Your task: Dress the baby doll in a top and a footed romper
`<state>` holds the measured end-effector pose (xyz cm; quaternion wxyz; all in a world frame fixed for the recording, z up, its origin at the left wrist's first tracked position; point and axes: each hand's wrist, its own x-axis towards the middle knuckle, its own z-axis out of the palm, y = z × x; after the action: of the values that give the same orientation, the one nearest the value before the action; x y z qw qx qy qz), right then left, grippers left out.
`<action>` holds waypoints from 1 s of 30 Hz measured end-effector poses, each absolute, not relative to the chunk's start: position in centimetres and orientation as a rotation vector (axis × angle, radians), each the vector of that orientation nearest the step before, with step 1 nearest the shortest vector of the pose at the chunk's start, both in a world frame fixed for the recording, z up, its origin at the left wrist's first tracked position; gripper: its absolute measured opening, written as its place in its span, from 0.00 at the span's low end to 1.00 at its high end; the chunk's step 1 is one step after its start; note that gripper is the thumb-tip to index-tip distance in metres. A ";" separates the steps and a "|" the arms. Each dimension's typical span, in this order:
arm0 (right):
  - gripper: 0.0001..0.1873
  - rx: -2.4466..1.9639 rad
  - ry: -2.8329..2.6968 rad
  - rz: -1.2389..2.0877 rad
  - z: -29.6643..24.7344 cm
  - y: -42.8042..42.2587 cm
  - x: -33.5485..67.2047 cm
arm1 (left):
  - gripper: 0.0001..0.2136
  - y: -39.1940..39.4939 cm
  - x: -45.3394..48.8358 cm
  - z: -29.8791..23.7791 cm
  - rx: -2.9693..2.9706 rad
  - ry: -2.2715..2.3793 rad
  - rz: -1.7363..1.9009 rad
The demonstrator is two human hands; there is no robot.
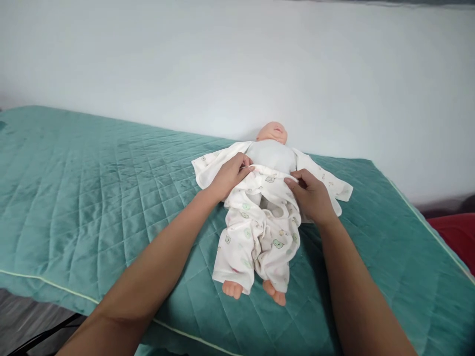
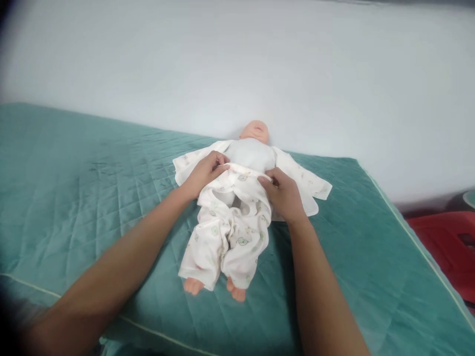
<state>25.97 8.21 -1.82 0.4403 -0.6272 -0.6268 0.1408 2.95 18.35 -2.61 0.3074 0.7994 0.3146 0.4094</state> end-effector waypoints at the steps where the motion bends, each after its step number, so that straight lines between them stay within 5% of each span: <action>1: 0.11 -1.612 -1.529 0.307 -1.7 8.6 25.9 | 0.07 18.7 3.3 -2.4 2.105 0.871 1.077; 5: 0.13 -1.720 -1.454 0.223 -1.7 10.9 26.1 | 0.07 20.4 4.7 -1.6 1.994 0.974 1.067; 16: 0.22 -1.239 -0.880 0.991 -3.6 12.3 27.8 | 0.06 20.7 2.7 -2.5 1.571 0.839 0.947; 24: 0.18 -1.445 -1.079 0.994 -2.4 10.0 29.6 | 0.15 19.2 1.3 -1.5 1.764 0.827 0.889; 30: 0.10 -1.694 -1.272 0.677 -2.0 9.9 29.0 | 0.11 19.8 1.9 -2.6 1.831 1.095 0.877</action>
<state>28.99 9.86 -1.97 0.4430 -0.6828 -0.5130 0.2729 1.91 19.80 -2.60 0.4055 0.7256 0.4339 0.3476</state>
